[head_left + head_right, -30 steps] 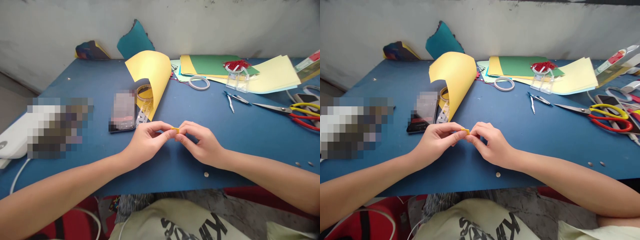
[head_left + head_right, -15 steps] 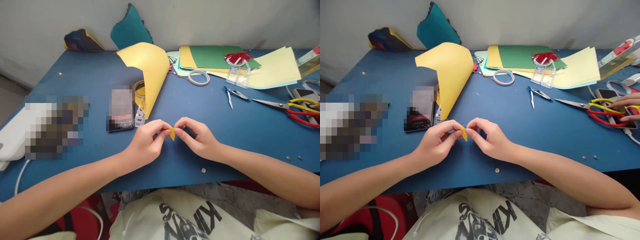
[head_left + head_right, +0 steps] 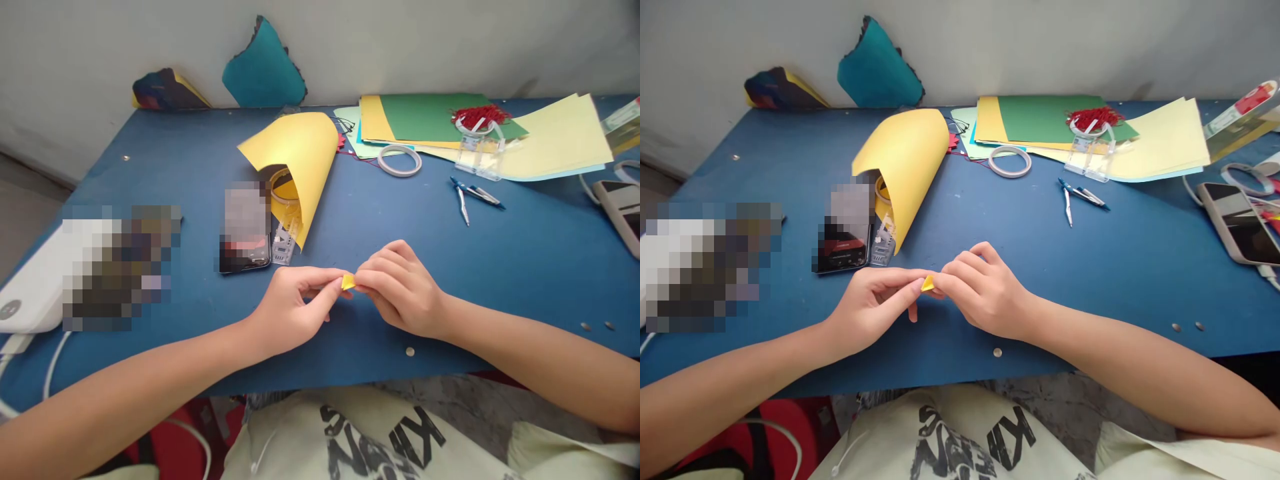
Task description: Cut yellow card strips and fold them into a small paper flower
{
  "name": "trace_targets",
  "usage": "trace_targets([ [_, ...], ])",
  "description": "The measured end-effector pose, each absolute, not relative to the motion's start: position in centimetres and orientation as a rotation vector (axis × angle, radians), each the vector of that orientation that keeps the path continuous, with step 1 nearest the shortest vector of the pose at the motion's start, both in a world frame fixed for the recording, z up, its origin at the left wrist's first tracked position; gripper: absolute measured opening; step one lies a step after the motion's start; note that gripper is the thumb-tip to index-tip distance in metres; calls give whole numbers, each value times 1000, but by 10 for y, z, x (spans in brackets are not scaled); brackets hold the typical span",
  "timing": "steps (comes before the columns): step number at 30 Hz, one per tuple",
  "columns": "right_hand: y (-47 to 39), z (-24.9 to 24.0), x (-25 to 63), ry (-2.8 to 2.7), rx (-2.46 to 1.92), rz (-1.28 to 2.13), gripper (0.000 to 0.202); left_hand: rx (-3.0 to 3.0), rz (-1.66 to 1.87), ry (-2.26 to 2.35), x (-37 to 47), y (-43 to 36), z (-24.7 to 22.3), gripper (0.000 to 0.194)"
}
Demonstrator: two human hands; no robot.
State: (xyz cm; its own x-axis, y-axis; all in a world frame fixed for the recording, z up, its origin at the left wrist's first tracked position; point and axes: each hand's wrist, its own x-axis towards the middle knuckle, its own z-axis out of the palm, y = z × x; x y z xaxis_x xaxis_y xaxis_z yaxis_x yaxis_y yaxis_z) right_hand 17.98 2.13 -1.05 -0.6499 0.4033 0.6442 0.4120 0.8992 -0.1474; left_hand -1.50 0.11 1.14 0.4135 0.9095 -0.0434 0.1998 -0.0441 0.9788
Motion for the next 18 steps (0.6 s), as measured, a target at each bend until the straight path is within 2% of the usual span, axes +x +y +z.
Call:
trace_targets([
  [7, 22, -9, 181, -2393, -522, -447, 8, 1168, 697, 951, -15, 5, 13, 21],
  [18, 30, -4, 189, -2358, -440, -428, 11, 1048, 707, 933, -19, 11, 9, 15],
])
